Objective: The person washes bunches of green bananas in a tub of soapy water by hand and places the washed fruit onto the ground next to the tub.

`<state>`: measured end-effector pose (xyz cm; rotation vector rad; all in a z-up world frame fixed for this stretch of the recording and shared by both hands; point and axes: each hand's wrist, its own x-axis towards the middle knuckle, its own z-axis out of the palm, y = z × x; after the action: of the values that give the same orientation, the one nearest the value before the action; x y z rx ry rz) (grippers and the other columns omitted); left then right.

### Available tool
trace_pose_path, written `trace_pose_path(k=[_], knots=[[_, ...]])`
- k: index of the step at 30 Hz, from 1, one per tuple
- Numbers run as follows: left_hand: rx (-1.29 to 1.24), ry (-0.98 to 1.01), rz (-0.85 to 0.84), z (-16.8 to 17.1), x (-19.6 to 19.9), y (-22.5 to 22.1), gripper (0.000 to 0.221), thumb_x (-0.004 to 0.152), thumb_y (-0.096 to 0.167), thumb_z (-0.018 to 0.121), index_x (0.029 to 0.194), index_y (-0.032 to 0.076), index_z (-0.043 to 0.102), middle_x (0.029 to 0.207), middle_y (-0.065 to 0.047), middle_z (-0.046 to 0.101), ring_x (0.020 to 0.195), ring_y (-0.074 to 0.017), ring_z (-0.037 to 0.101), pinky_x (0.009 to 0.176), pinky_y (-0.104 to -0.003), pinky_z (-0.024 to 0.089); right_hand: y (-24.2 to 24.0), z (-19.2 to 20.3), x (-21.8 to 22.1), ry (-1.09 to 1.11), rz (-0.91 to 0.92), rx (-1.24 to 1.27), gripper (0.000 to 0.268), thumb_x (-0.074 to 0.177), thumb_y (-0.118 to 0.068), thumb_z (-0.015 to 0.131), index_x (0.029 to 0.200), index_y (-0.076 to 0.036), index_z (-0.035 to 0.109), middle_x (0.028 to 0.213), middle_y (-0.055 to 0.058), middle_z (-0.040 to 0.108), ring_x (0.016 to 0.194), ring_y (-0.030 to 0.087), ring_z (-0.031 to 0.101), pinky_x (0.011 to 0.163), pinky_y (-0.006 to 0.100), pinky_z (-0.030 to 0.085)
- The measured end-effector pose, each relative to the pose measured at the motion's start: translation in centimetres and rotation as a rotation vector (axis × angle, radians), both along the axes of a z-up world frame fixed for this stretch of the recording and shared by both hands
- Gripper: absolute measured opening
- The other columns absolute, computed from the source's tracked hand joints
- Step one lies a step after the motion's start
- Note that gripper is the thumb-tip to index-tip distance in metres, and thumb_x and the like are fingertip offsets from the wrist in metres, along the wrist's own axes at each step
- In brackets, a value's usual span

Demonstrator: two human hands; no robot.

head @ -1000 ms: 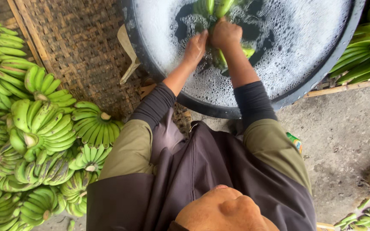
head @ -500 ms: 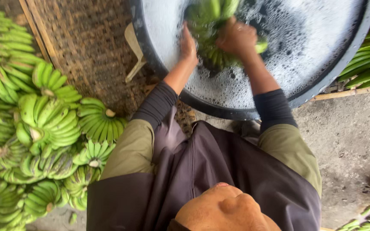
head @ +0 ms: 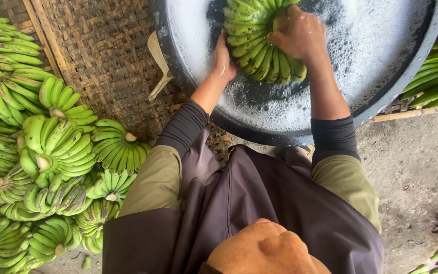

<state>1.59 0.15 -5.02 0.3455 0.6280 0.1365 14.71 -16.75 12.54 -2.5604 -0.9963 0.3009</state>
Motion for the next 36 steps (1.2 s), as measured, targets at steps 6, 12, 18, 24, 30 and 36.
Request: trace_pose_path(k=[6,12,18,24,30,36], knots=[[0.001,0.144,-0.134,-4.3,0.1,-0.1,0.062,0.105,0.052,0.031,0.143,0.008,0.052,0.135,-0.014,0.064,0.131,-0.0368,0.056,0.112,-0.062,0.044,1.6,-11.7,2.4,0.03,-0.027,-0.242,0.052,0.093,-0.041,0.076,0.123,-0.002,0.059,0.119,0.025,0.068,0.107,0.045,0.066,0.087,0.061,0.049],[0.401,0.312,-0.368,-7.5,0.1,0.0,0.089,0.099,0.073,0.031,0.151,0.005,0.053,0.154,-0.033,0.057,0.137,-0.052,0.034,0.112,-0.067,0.028,-0.7,-23.8,6.6,0.206,-0.042,-0.398,0.055,0.101,-0.037,0.06,0.142,-0.002,0.047,0.128,0.029,0.064,0.116,0.043,0.065,0.1,0.058,0.047],[0.313,0.534,-0.354,-0.1,-0.5,0.4,0.091,0.087,0.075,0.038,0.162,0.032,0.011,0.17,-0.013,0.006,0.155,-0.0401,0.01,0.116,-0.075,0.006,-2.0,-27.8,7.0,0.326,0.018,-0.384,0.046,0.115,-0.026,0.037,0.143,0.01,0.044,0.127,0.037,0.062,0.116,0.047,0.063,0.101,0.057,0.047],[0.326,0.15,-0.091,0.4,-0.6,-0.6,0.088,0.09,0.071,0.043,0.16,0.019,0.027,0.17,-0.012,0.016,0.153,-0.0347,0.024,0.114,-0.071,0.025,-3.2,-15.4,4.8,0.39,-0.207,-0.285,0.034,0.107,-0.021,0.053,0.121,0.008,0.064,0.109,0.027,0.073,0.098,0.042,0.072,0.08,0.052,0.057],[0.304,-0.141,-0.061,2.7,-1.6,-1.3,0.041,0.101,0.04,0.055,0.123,0.005,0.059,0.123,-0.013,0.06,0.116,-0.034,0.061,0.091,-0.057,0.056,-4.8,-1.9,2.4,0.04,-0.072,0.287,0.035,0.106,-0.027,0.073,0.12,0.004,0.064,0.102,0.027,0.073,0.092,0.045,0.07,0.077,0.053,0.053],[0.303,-0.373,-0.088,3.9,-1.8,-1.3,0.035,0.097,0.036,0.055,0.117,0.008,0.06,0.117,-0.008,0.065,0.117,-0.0262,0.063,0.091,-0.056,0.059,-5.1,1.5,1.9,-0.063,-0.085,0.224,0.032,0.107,-0.031,0.075,0.112,0.0,0.066,0.096,0.025,0.072,0.088,0.045,0.07,0.077,0.053,0.053]])
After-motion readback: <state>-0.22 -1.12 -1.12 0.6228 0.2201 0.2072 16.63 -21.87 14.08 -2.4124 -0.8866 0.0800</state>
